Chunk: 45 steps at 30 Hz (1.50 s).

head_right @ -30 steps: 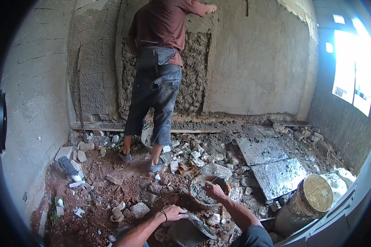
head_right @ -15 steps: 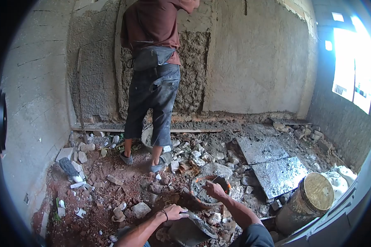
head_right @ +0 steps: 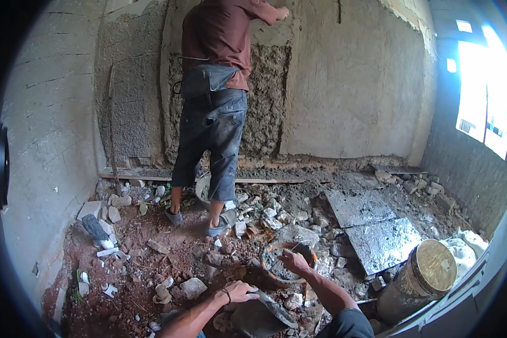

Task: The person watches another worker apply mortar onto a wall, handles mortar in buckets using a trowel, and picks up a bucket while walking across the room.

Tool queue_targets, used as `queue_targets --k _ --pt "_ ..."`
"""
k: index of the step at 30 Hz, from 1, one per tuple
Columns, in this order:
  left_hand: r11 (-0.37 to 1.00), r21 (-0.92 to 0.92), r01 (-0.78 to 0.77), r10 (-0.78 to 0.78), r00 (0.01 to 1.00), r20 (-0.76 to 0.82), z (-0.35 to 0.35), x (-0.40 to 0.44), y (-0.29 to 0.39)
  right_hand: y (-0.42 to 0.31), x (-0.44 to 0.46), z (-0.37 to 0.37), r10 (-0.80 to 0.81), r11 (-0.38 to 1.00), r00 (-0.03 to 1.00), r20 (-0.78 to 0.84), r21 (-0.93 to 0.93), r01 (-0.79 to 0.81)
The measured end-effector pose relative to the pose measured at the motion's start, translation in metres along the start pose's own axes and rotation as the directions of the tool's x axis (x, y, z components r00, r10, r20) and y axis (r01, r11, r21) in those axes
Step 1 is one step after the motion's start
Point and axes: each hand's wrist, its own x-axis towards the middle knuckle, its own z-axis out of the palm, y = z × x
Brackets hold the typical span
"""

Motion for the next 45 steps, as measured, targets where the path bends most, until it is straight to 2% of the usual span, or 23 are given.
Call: queue_targets --k 4,7,11,13,14,16,17,19,22,23,24,26,28,32,34,35,40,42,45 --pt "1.000 -0.010 0.017 -0.017 1.000 0.025 -0.004 0.000 0.002 -0.002 -0.001 -0.003 -0.024 0.998 1.000 0.000 0.056 0.024" --pt "1.000 -0.028 -0.006 0.006 1.000 0.028 -0.008 -0.003 0.007 0.003 0.000 0.000 -0.071 0.997 0.997 -0.032 -0.002 0.071" --pt "0.999 -0.028 -0.016 0.017 1.000 0.005 -0.004 -0.002 0.004 0.000 -0.003 -0.002 -0.059 0.998 0.998 -0.020 0.022 0.060" --pt "1.000 -0.023 0.006 -0.005 1.000 0.018 -0.004 -0.002 0.003 -0.002 -0.004 -0.004 -0.195 0.980 0.981 -0.025 -0.041 0.194" --pt "1.000 -0.022 0.005 -0.005 1.000 0.016 0.000 -0.002 0.001 -0.002 -0.003 -0.004 -0.196 0.980 0.980 -0.026 -0.042 0.195" --pt "0.997 -0.033 -0.070 0.066 0.991 -0.113 0.007 0.000 -0.005 -0.002 -0.001 -0.003 -0.041 0.998 0.999 0.010 0.039 0.041" --pt "0.997 -0.035 -0.069 0.065 0.992 -0.112 0.002 -0.001 -0.001 -0.002 -0.001 -0.002 -0.040 0.998 0.999 0.012 0.039 0.040" --pt "0.999 -0.027 -0.025 0.025 0.999 0.022 -0.007 -0.003 0.005 -0.001 -0.002 -0.002 -0.097 0.995 0.995 -0.033 0.011 0.097" --pt "1.000 -0.016 -0.017 0.018 0.999 0.036 -0.003 0.001 0.002 -0.001 -0.001 0.000 -0.058 0.998 0.996 -0.069 0.027 0.060" --pt "0.999 -0.029 -0.020 0.021 0.999 0.025 -0.002 0.000 0.002 0.000 -0.001 -0.002 -0.115 0.991 0.993 -0.039 -0.076 0.112" --pt "0.999 -0.029 -0.017 0.018 0.999 0.028 -0.002 0.000 0.002 -0.001 -0.001 -0.002 -0.114 0.991 0.993 -0.038 -0.072 0.111" --pt "0.999 -0.036 -0.023 0.024 1.000 0.018 -0.002 0.000 0.002 -0.003 -0.001 -0.002 -0.046 0.997 0.997 -0.054 0.055 0.049" --pt "0.999 -0.035 -0.021 0.022 1.000 0.017 -0.002 0.000 0.002 -0.006 -0.002 -0.004 -0.067 0.997 0.996 -0.051 0.037 0.069" --pt "0.998 -0.040 -0.048 0.048 0.999 -0.021 -0.004 -0.002 0.003 -0.008 -0.004 -0.006 0.032 0.998 0.999 0.009 0.062 -0.032" --pt "0.998 -0.034 -0.057 0.056 0.998 -0.028 -0.006 -0.004 0.006 0.002 -0.001 -0.001 -0.092 0.995 0.995 -0.030 -0.041 0.091" --pt "0.998 -0.035 -0.054 0.053 0.998 -0.037 -0.006 -0.005 0.006 0.006 0.001 0.002 -0.047 0.999 0.998 -0.038 -0.018 0.047" --pt "0.999 -0.036 -0.032 0.030 0.999 -0.041 -0.001 -0.001 0.003 0.003 0.001 0.003 -0.061 0.998 0.997 -0.050 -0.005 0.061" --pt "0.998 -0.037 -0.041 0.039 0.998 -0.047 -0.002 -0.002 0.004 -0.005 -0.001 -0.002 0.049 0.996 0.999 0.003 0.074 -0.049" --pt "0.998 -0.040 -0.049 0.047 0.998 -0.050 -0.005 -0.002 0.006 0.004 0.000 0.000 -0.069 0.998 0.998 -0.001 -0.008 0.069"
